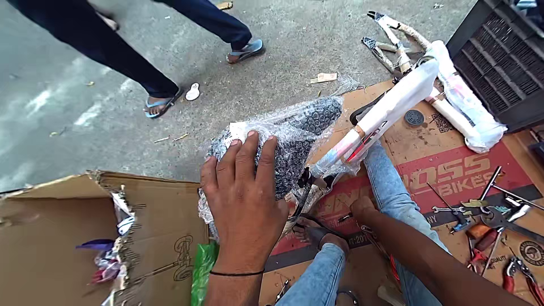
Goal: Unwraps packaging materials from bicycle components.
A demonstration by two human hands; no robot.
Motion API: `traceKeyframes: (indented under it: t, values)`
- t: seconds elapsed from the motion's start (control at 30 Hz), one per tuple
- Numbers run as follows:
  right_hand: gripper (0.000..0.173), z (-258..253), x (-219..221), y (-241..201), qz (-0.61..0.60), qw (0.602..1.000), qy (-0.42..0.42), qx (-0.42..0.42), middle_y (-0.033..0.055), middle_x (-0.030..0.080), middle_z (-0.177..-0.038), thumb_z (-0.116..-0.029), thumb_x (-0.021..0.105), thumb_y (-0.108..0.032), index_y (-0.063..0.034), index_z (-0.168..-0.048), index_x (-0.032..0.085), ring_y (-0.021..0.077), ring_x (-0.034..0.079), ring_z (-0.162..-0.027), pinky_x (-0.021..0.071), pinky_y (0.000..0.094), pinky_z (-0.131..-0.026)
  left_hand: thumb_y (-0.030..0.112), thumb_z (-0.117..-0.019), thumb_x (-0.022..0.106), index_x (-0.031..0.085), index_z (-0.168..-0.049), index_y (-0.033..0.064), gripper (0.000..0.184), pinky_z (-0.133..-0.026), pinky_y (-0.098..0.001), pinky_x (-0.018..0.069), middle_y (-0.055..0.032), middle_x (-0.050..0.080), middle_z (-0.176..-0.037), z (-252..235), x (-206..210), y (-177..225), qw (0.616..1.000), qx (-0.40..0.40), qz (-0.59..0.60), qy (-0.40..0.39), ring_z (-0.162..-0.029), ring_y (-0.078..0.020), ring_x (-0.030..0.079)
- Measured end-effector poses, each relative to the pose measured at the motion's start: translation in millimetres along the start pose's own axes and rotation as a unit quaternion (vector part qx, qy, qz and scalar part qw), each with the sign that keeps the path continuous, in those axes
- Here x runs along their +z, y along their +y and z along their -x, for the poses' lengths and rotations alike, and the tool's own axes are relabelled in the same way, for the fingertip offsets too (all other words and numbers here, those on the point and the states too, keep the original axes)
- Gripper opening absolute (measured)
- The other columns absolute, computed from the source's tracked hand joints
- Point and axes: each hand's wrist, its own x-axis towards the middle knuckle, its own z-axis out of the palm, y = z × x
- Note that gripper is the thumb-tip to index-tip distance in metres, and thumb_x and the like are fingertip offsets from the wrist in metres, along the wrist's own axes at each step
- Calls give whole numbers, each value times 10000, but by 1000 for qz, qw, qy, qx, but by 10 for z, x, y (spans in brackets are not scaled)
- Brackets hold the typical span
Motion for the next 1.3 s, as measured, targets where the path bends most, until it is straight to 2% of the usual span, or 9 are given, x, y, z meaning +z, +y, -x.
traceKeyframes:
  t: [0.2, 0.3, 0.43, 0.6, 0.73, 0.87, 1.07, 1.2, 1.3]
  values:
    - [246, 267, -38, 139, -28, 998, 57, -12, 256, 663, -1226, -983, 548, -66, 21, -1182, 662, 444, 642, -1149, 529, 621, -878, 50, -540, 855, 456, -1535, 151, 1077, -1112, -671, 326, -147, 440, -1567, 114, -57, -61, 999, -27, -10, -17, -1401, -426, 447]
    - [325, 544, -35, 97, -94, 989, 106, -47, 252, 662, -1220, -932, 642, -168, -9, -1216, 657, 461, 639, -1136, 521, 659, -876, 74, -534, 894, 437, -1548, 144, 1114, -1069, -684, 362, -170, 433, -1564, 250, -62, -223, 998, -52, -4, -34, -1349, -470, 470]
    - [410, 951, 107, 162, -196, 965, 144, -101, 212, 681, -1246, -982, 583, -338, -140, -1337, 631, 452, 649, -1150, 501, 699, -900, 103, -507, 903, 462, -1531, 148, 1116, -1058, -692, 364, -181, 467, -1531, 395, -25, -257, 998, -54, -1, -9, -1316, -472, 493]
    - [505, 1350, 388, 327, -316, 907, 227, -161, 122, 654, -1324, -992, 588, -379, -167, -1450, 563, 318, 649, -1185, 511, 589, -1003, 89, -529, 918, 438, -1554, 160, 1134, -1050, -656, 394, -168, 462, -1542, 355, -178, -108, 995, -76, -29, -64, -1333, -455, 476]
    - [497, 1435, 346, 444, -403, 839, 331, -154, 63, 691, -1256, -1007, 599, -378, -160, -1452, 557, 222, 710, -1035, 581, 484, -943, 172, -548, 923, 487, -1528, 175, 1072, -1042, -683, 375, -167, 513, -1501, 287, -272, 242, 995, -66, -30, -65, -1304, -454, 501]
    - [405, 1323, 476, 574, -413, 840, 316, -155, 31, 717, -1206, -1019, 577, -345, -160, -1377, 625, 169, 716, -1032, 587, 430, -951, 127, -534, 917, 457, -1542, 181, 1110, -1074, -707, 327, -184, 475, -1520, 313, -281, 349, 996, -40, -18, -74, -1325, -462, 473]
    - [365, 1323, 477, 579, -391, 851, 304, -177, -3, 740, -1165, -1020, 542, -347, -188, -1323, 669, 140, 719, -1017, 582, 414, -948, 160, -512, 938, 450, -1526, 128, 1126, -1019, -637, 436, -209, 503, -1478, 1020, -191, -195, 995, -74, -40, -57, -1248, -473, 527]
    - [366, 1309, 514, 526, -397, 837, 324, -192, -10, 746, -1143, -1019, 555, -349, -182, -1323, 670, 122, 727, -979, 596, 386, -921, 157, -474, 935, 413, -1539, 165, 1187, -1030, -676, 390, -200, 488, -1484, 887, -111, -188, 995, -78, -44, -55, -1287, -463, 500]
    - [360, 1374, 600, 546, -425, 796, 367, -228, -13, 752, -1105, -1010, 586, -320, -159, -1322, 671, 97, 730, -893, 624, 338, -836, 225, -506, 938, 364, -1576, 197, 1214, -1126, -665, 327, -161, 423, -1560, 962, -60, -274, 996, -66, -20, -53, -1369, -423, 456]
